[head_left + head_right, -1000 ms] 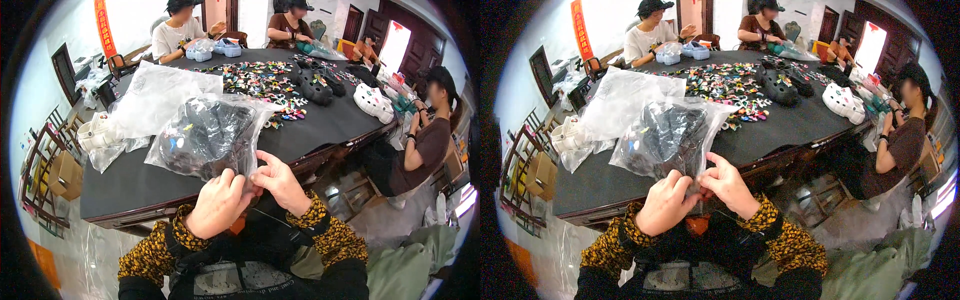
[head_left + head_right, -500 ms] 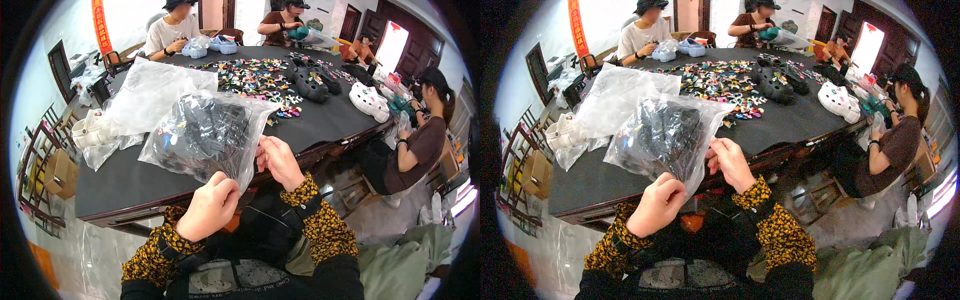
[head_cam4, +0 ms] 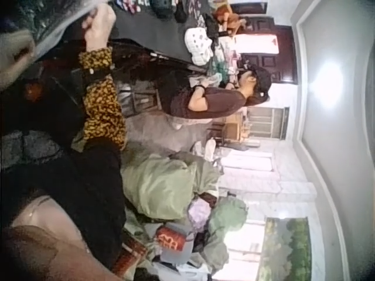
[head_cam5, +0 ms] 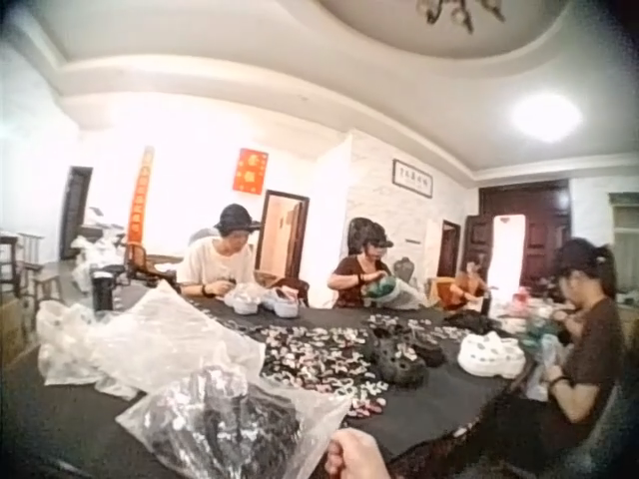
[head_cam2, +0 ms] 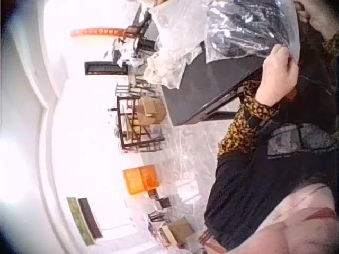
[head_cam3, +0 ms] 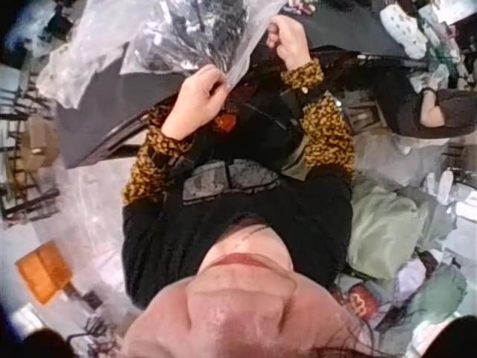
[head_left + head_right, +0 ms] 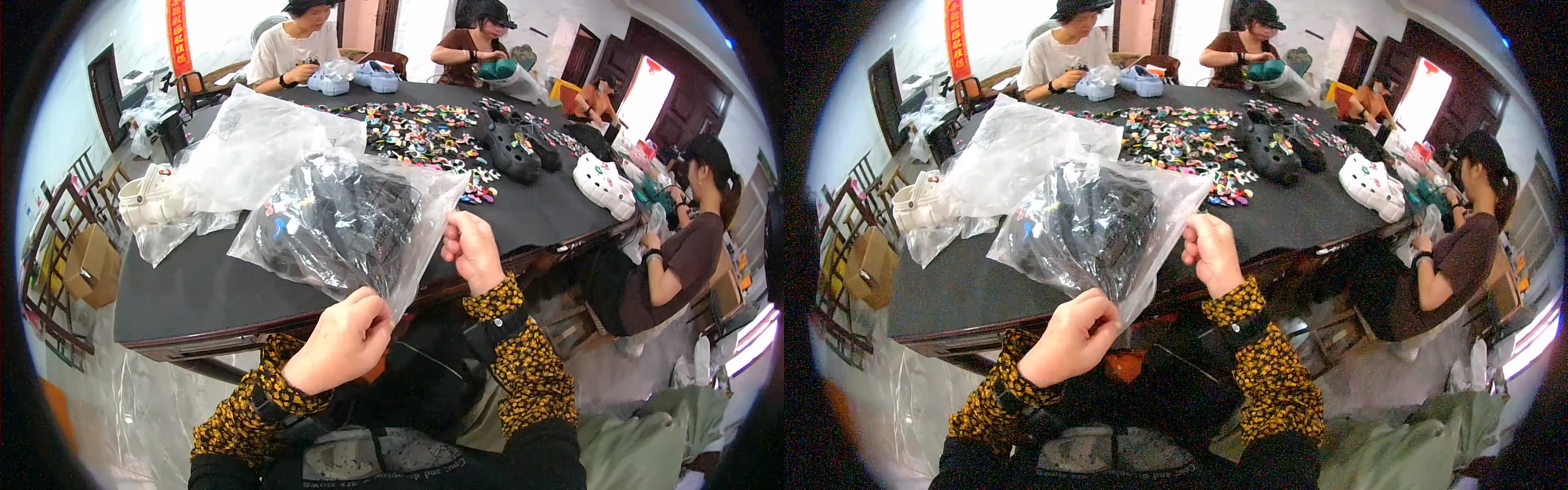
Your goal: Decorate and package foam clogs with various accessories.
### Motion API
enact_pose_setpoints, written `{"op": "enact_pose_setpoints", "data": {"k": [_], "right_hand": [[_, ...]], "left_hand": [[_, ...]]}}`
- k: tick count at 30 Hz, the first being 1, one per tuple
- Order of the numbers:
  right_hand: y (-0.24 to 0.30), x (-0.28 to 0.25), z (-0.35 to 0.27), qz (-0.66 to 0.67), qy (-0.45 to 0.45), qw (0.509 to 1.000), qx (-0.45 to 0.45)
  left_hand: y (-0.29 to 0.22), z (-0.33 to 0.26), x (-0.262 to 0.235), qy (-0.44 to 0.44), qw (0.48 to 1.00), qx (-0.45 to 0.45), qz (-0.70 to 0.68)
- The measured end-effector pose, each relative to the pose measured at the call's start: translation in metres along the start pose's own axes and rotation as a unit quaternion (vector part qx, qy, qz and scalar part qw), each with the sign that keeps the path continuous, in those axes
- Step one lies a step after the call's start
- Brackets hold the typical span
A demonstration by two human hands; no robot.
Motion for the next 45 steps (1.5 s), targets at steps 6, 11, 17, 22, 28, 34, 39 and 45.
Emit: {"op": "enact_pose_setpoints", "data": {"k": [6, 11, 17, 22, 28, 34, 39, 45], "right_hand": [[0.024, -0.012, 0.022, 0.002, -0.036, 0.999, -0.028], [0.027, -0.014, 0.015, 0.022, -0.039, 0.998, -0.04], [0.044, -0.028, 0.028, 0.004, -0.045, 0.998, -0.052], [0.024, -0.019, 0.015, -0.006, -0.021, 0.999, -0.024], [0.003, 0.049, -0.056, -0.235, 0.121, 0.958, -0.115], [0.036, 0.144, -0.113, -0.489, 0.306, 0.659, -0.483], [0.039, 0.166, -0.101, -0.503, 0.363, 0.656, -0.429], [0.026, 0.188, -0.074, -0.577, 0.388, 0.633, -0.34]], "left_hand": [[-0.001, -0.004, -0.005, -0.009, 1.0, 0.007, -0.005], [0.001, -0.003, -0.017, -0.053, 0.998, 0.006, -0.025], [0.001, -0.006, -0.014, -0.039, 0.999, 0.021, -0.03], [0.005, -0.006, -0.021, -0.071, 0.996, 0.008, -0.057], [0.004, -0.003, -0.029, -0.1, 0.993, 0.021, -0.06], [-0.005, -0.001, -0.04, -0.133, 0.987, 0.043, -0.078], [-0.009, 0.004, -0.04, -0.123, 0.988, 0.049, -0.077], [-0.017, 0.002, -0.038, -0.122, 0.988, 0.082, -0.053]]}}
Point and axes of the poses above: each hand's wrist, its own z-axis towards the middle knuckle, its own x-axis out of the palm, y = z × x, the point moved 9 cm from there along z, towards the middle knuckle, and after that the axes turned 12 degrees about z, right-handed, at the moved point
